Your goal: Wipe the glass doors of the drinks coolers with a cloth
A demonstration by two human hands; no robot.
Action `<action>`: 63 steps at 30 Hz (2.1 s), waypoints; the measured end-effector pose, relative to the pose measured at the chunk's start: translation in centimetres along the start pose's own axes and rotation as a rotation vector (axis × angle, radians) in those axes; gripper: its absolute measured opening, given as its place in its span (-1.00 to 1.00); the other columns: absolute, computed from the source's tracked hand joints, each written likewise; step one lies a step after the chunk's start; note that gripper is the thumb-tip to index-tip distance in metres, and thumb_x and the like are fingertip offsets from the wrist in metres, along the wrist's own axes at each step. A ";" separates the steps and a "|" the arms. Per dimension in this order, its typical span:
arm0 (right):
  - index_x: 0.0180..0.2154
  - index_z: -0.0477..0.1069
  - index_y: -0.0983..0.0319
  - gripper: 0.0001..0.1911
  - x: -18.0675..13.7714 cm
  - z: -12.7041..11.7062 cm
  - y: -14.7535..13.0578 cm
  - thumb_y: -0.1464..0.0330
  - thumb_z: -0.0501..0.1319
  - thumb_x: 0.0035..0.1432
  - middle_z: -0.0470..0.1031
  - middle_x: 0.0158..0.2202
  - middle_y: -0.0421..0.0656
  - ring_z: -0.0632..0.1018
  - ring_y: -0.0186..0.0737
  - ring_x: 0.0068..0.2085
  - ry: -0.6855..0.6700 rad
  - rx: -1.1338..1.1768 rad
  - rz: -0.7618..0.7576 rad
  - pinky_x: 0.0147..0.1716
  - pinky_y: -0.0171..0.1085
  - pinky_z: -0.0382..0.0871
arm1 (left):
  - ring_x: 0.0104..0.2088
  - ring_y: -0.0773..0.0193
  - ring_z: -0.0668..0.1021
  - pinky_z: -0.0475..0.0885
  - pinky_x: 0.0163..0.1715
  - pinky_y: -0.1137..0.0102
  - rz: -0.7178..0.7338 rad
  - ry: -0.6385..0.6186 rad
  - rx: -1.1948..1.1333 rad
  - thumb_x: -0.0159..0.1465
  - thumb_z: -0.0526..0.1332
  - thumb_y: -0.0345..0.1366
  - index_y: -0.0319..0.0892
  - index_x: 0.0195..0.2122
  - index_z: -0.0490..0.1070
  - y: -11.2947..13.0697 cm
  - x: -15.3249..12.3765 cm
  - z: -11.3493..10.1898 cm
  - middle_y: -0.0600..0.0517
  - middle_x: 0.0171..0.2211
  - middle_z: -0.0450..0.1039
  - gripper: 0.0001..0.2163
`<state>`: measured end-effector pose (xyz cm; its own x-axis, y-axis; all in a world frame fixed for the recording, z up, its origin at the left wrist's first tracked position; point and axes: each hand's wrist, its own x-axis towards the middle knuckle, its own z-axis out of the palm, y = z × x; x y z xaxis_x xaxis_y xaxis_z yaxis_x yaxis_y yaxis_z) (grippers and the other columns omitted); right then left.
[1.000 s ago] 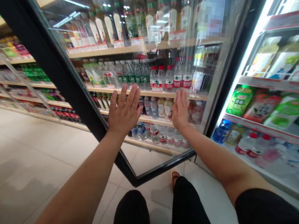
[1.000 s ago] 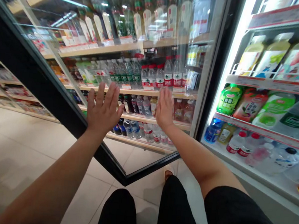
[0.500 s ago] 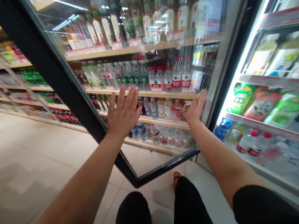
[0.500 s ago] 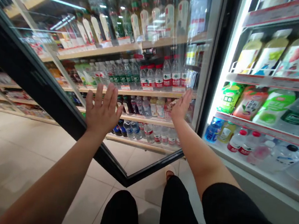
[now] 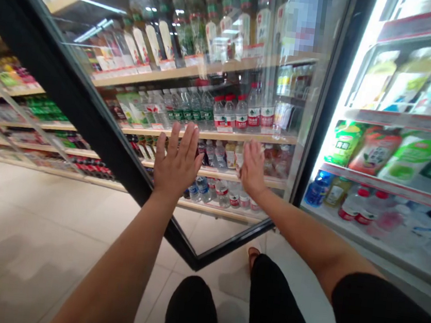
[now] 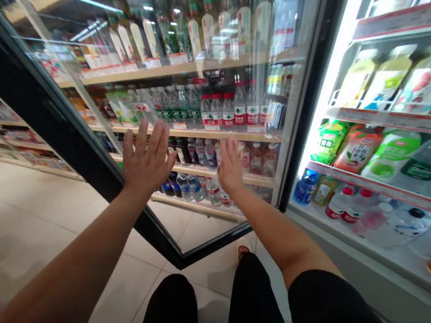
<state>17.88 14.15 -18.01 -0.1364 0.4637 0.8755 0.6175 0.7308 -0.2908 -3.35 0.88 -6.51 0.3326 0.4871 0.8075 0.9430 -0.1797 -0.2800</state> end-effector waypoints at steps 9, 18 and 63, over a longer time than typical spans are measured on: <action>0.42 0.11 0.12 -0.34 1.1 -1.4 -1.4 0.51 -0.07 0.33 0.11 0.46 -0.12 -0.02 -0.15 0.51 -0.194 -0.045 -0.296 0.47 0.09 -0.18 | 0.48 -0.03 -0.12 -0.31 0.45 -0.13 -0.029 -0.045 -0.012 0.42 0.12 -0.24 -0.10 0.50 -0.19 0.0 0.1 -0.1 -0.11 0.47 -0.06 -0.31; 0.48 -0.24 0.25 -0.29 -1.2 1.0 3.3 0.43 -0.21 0.34 -0.17 0.52 0.06 -0.17 -0.09 0.53 0.269 0.134 0.487 0.44 0.24 -0.11 | 0.48 -0.06 -0.06 -0.36 0.42 -0.23 -0.031 -0.042 -0.016 0.43 0.10 -0.25 -0.09 0.50 -0.18 0.2 0.1 -0.3 -0.12 0.47 -0.05 -0.32; 0.41 0.14 0.07 -0.30 -4.3 0.1 -3.2 0.52 0.00 0.28 0.28 0.39 -0.14 0.16 -0.24 0.46 -0.407 -0.027 -0.476 0.46 -0.03 -0.04 | 0.48 -0.01 -0.07 -0.34 0.44 -0.17 -0.004 -0.012 0.009 0.44 0.10 -0.24 -0.08 0.50 -0.20 0.3 0.2 -0.3 -0.12 0.46 -0.01 -0.33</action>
<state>16.41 9.87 -20.92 -0.6821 0.2482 0.6878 0.4349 0.8939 0.1088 -3.04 0.68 -6.30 0.3287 0.4977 0.8026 0.9444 -0.1700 -0.2814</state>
